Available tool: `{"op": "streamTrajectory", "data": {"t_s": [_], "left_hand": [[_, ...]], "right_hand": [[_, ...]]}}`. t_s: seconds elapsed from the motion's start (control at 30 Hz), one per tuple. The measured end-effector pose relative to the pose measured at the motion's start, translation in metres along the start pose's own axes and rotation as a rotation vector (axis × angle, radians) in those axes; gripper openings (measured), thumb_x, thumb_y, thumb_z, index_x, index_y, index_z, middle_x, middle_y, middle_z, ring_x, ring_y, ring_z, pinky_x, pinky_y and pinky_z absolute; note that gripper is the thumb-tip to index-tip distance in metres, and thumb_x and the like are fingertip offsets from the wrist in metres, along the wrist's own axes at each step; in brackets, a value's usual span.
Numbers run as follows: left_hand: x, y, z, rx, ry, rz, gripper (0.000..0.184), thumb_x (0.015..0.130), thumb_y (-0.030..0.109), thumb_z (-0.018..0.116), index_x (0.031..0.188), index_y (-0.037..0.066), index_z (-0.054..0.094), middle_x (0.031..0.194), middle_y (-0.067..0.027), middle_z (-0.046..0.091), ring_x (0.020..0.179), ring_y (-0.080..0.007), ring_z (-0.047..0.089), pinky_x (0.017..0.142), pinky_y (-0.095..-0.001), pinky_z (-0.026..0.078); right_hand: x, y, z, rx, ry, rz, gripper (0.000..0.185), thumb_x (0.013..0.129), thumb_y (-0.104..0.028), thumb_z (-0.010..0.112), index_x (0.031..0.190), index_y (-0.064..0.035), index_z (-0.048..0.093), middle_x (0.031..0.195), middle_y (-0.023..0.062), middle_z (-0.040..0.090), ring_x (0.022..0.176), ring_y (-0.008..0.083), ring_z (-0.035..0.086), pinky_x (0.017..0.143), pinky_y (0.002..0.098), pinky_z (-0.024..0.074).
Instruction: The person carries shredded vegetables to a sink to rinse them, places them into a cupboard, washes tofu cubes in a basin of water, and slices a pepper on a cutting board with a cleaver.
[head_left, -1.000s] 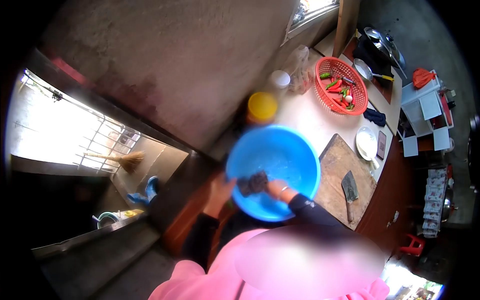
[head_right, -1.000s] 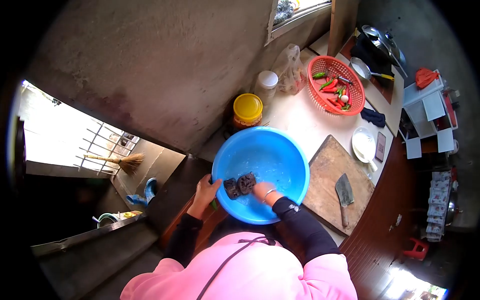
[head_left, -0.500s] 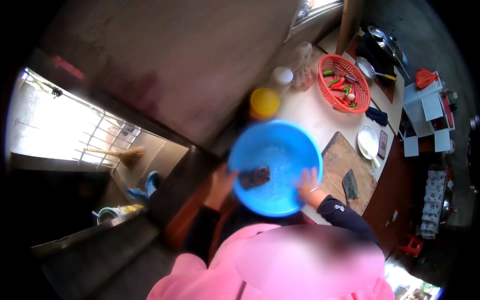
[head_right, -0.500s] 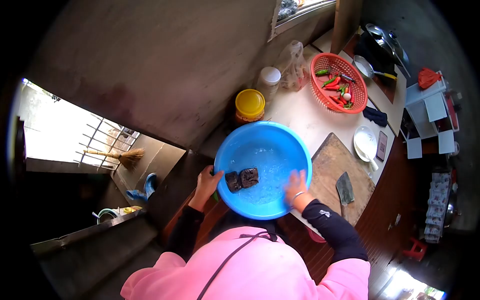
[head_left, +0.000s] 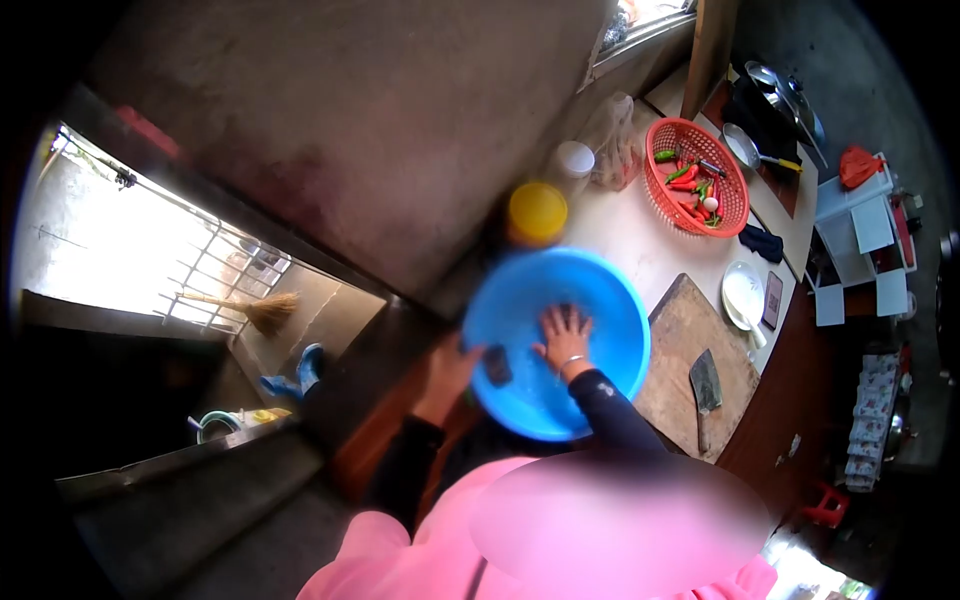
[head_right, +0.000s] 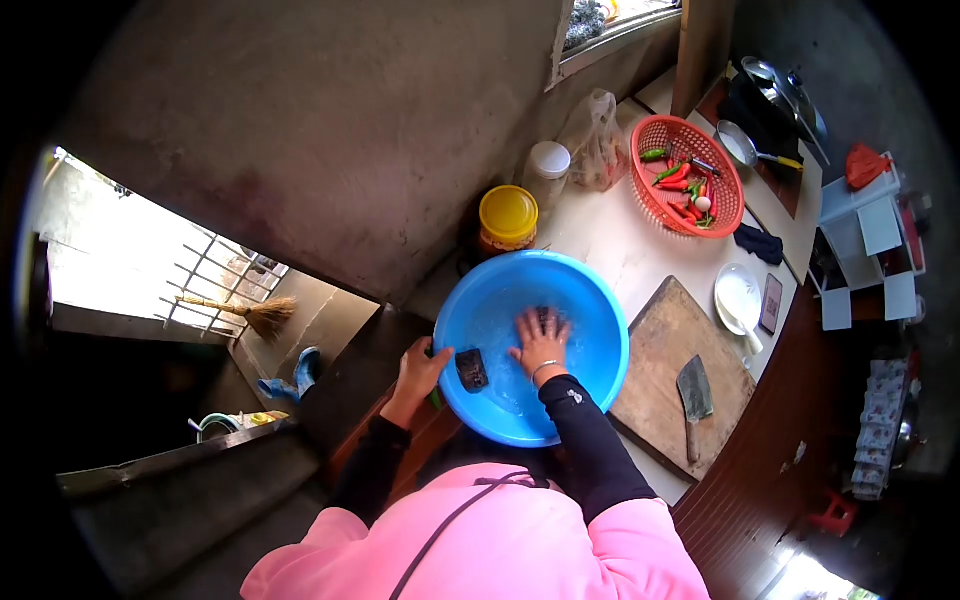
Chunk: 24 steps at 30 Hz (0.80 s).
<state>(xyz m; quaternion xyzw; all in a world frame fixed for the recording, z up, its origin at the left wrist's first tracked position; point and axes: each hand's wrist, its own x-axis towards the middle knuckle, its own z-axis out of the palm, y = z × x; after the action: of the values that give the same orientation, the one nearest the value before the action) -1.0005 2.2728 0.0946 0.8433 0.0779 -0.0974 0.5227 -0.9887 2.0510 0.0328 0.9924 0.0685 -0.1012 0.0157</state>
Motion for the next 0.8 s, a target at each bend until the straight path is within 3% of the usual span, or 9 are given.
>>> {"op": "streamTrajectory", "data": {"t_s": [0.13,0.2,0.3,0.37,0.4,0.43,0.63,0.77,0.8], "left_hand": [[0.0,-0.005,0.001,-0.002,-0.001,-0.015,0.042,0.072,0.03,0.062,0.094,-0.005,0.056,0.086,-0.0217,0.06,0.08,-0.0309,0.06,0.069,-0.0375,0.045],[0.001,0.0,0.0,0.081,0.041,0.021,0.041,0.072,0.03,0.062,0.093,-0.005,0.055,0.084,-0.0216,0.06,0.08,-0.031,0.06,0.069,-0.0374,0.045],[-0.003,0.009,-0.004,-0.018,-0.005,-0.007,0.042,0.072,0.03,0.063,0.094,-0.005,0.055,0.084,-0.0216,0.06,0.08,-0.0315,0.06,0.069,-0.0371,0.045],[-0.006,0.001,0.0,0.01,0.024,0.026,0.042,0.072,0.03,0.063,0.094,-0.005,0.055,0.083,-0.0214,0.06,0.08,-0.0311,0.06,0.069,-0.0369,0.045],[-0.002,-0.002,0.0,0.04,0.058,0.068,0.043,0.071,0.03,0.063,0.094,-0.005,0.055,0.082,-0.0213,0.06,0.08,-0.0308,0.06,0.069,-0.0367,0.045],[0.003,-0.004,0.0,0.042,0.066,0.074,0.043,0.071,0.03,0.063,0.094,-0.005,0.055,0.082,-0.0213,0.06,0.08,-0.0308,0.06,0.069,-0.0367,0.045],[0.002,-0.009,0.004,0.05,-0.025,-0.057,0.041,0.072,0.029,0.064,0.094,-0.004,0.055,0.082,-0.0201,0.06,0.076,-0.0268,0.061,0.067,-0.0353,0.046],[0.007,-0.023,0.009,0.068,0.034,-0.013,0.04,0.072,0.027,0.063,0.095,-0.005,0.055,0.081,-0.0196,0.061,0.073,-0.0261,0.061,0.065,-0.0346,0.046],[0.007,-0.028,0.01,0.085,0.035,-0.009,0.041,0.072,0.027,0.063,0.096,-0.005,0.055,0.081,-0.0195,0.061,0.073,-0.0261,0.061,0.064,-0.0346,0.046]], "right_hand": [[-0.014,-0.014,-0.024,-0.02,-0.172,0.047,0.068,0.076,-0.049,0.052,0.133,-0.0206,0.029,0.14,0.0078,0.021,0.13,0.0309,0.014,0.098,0.0612,0.0103],[-0.027,-0.02,-0.014,0.119,-0.003,-0.485,0.066,0.076,-0.046,0.052,0.133,-0.0216,0.029,0.139,0.0116,0.022,0.129,0.0319,0.017,0.098,0.0601,0.0097],[-0.026,-0.05,0.008,0.623,-0.015,-0.71,0.065,0.075,-0.043,0.054,0.133,-0.0254,0.028,0.138,0.0094,0.026,0.127,0.0324,0.021,0.098,0.0599,0.0103],[-0.02,-0.038,0.015,0.238,0.094,-0.736,0.065,0.075,-0.042,0.054,0.133,-0.0272,0.028,0.137,0.0083,0.028,0.126,0.0328,0.023,0.098,0.0604,0.0111],[-0.011,-0.037,0.0,-0.151,0.209,-0.742,0.065,0.075,-0.04,0.054,0.132,-0.029,0.027,0.136,0.0072,0.03,0.125,0.0333,0.025,0.098,0.0608,0.012],[-0.005,-0.035,-0.016,-0.029,-0.105,-0.593,0.063,0.077,-0.039,0.053,0.133,-0.0304,0.026,0.134,0.0051,0.031,0.125,0.0338,0.026,0.096,0.0612,0.0155],[0.015,0.001,-0.001,0.182,-0.056,0.286,0.069,0.077,-0.049,0.051,0.135,-0.0255,0.021,0.135,0.0104,0.029,0.126,0.0353,0.023,0.095,0.0621,0.0179],[-0.027,0.01,0.025,0.184,-0.163,0.096,0.073,0.075,-0.054,0.05,0.135,-0.0193,0.025,0.137,0.0136,0.026,0.127,0.0354,0.019,0.097,0.0605,0.0166],[-0.04,0.015,0.0,0.244,-0.401,-0.206,0.073,0.076,-0.055,0.049,0.133,-0.0152,0.028,0.137,0.0144,0.026,0.128,0.0355,0.018,0.098,0.0585,0.0154]]}}
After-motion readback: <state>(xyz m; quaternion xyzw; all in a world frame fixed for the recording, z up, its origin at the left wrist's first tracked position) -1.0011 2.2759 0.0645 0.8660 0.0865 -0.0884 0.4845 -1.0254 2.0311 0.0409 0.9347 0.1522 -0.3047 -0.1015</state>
